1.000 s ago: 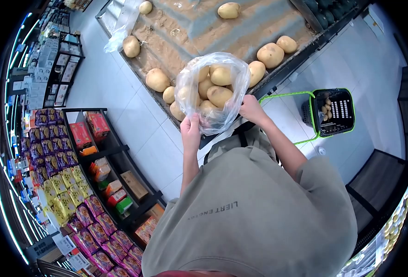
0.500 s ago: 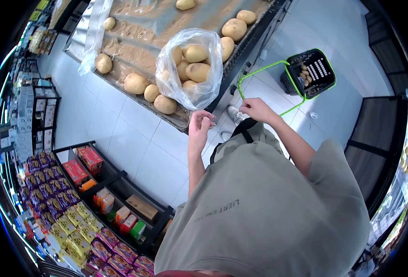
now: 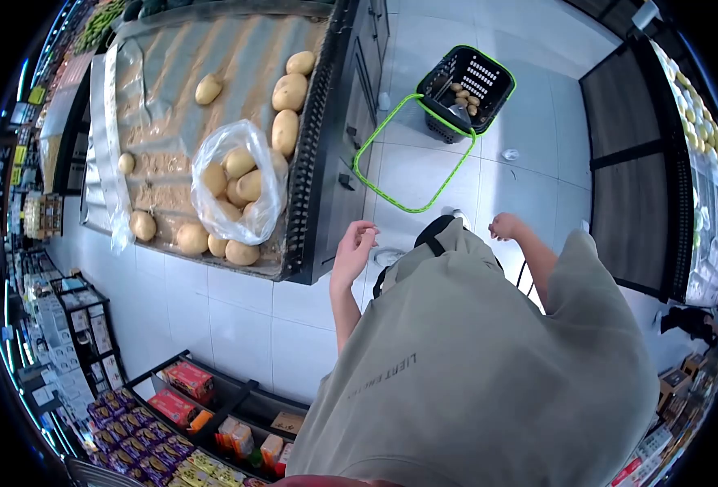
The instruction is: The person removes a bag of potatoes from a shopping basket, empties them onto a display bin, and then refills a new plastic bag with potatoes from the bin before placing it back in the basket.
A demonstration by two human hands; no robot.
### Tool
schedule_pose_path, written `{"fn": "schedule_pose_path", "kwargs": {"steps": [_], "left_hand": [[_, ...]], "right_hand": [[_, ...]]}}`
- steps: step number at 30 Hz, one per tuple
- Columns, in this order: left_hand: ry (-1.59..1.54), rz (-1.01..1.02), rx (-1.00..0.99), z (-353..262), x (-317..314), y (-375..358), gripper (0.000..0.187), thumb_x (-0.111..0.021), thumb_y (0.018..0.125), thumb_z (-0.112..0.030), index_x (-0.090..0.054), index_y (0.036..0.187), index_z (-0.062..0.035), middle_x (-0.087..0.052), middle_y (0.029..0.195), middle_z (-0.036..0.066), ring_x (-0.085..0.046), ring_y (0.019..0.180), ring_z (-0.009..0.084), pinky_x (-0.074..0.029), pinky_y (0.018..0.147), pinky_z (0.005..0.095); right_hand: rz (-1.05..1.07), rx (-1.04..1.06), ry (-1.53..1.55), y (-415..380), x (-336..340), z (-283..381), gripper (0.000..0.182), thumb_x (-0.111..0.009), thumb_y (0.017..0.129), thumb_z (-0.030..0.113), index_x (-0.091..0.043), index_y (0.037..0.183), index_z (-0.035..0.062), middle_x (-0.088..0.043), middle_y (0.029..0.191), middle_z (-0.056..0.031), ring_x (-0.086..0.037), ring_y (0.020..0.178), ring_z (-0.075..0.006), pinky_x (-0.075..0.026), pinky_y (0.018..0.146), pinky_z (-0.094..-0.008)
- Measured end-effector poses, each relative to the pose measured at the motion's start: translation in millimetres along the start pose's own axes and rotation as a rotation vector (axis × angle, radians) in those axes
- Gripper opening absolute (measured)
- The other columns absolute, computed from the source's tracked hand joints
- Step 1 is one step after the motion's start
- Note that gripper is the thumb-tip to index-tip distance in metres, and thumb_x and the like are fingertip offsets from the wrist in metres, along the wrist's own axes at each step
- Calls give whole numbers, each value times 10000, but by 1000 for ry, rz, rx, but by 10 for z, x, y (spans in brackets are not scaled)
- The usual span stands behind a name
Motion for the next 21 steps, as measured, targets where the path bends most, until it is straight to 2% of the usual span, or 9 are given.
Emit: {"fn": "schedule_pose_path", "kwargs": {"steps": [1,5,9,13,15,17,21], "left_hand": [[17,39,7,-52,-85,45,255,-510,931,-198,-518,1093,-1,-629,964,86,-581,793,138,-469,746,267],[156,158,-19,-341,-472,211,242,-484,935,-182,-569,1071,-1,-636,933,78,-584,791,135,-469,739,266],[166,173,-67,-572,-965,424,232,-456,940,-151,-590,1062,-6,-635,905,74,-581,777,134,-469,736,264],[153,148,-58,-594,-1616,663,235,-425,949,-129,-595,1063,-14,-621,897,67,-559,762,126,-468,733,261],[41,150,-7,-506,-2020,793,224,-422,923,-107,-606,1026,-32,-632,871,87,-580,770,150,-467,725,281],[-20,185,3,-420,-2395,934,223,-436,920,-127,-606,1027,-30,-625,845,79,-580,761,145,-469,715,280],[50,271,88,-398,-2970,1178,245,-478,911,-198,-594,1043,-26,-630,827,66,-580,739,138,-467,691,270]], "right_hand": [[-15,29,75,-35,-10,-2,275,-518,796,239,-668,766,11,-679,759,-87,-650,626,-181,-534,563,-317],[-44,118,217,-27,-5,-134,240,-506,806,205,-649,804,13,-684,777,-79,-660,651,-170,-532,572,-306],[-6,142,288,76,154,-527,242,-490,807,203,-642,795,15,-684,782,-81,-662,654,-170,-531,577,-301],[-12,69,308,231,529,-1245,247,-488,804,196,-642,804,3,-683,780,-90,-660,648,-172,-525,557,-303],[0,38,316,286,785,-1657,222,-495,823,194,-630,817,17,-676,804,-83,-654,671,-162,-527,567,-302],[-64,-12,401,247,989,-2046,225,-491,830,197,-629,832,18,-679,805,-81,-655,667,-161,-526,561,-303],[-125,-71,399,133,1343,-2644,231,-480,834,196,-631,838,22,-686,809,-84,-667,681,-164,-528,565,-300]]}}
Point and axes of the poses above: each hand's wrist, its own y-axis towards the middle knuckle, its own x-axis out of the back of the hand, z = x × y, the point moved 3 cm from there along y, towards the middle knuckle
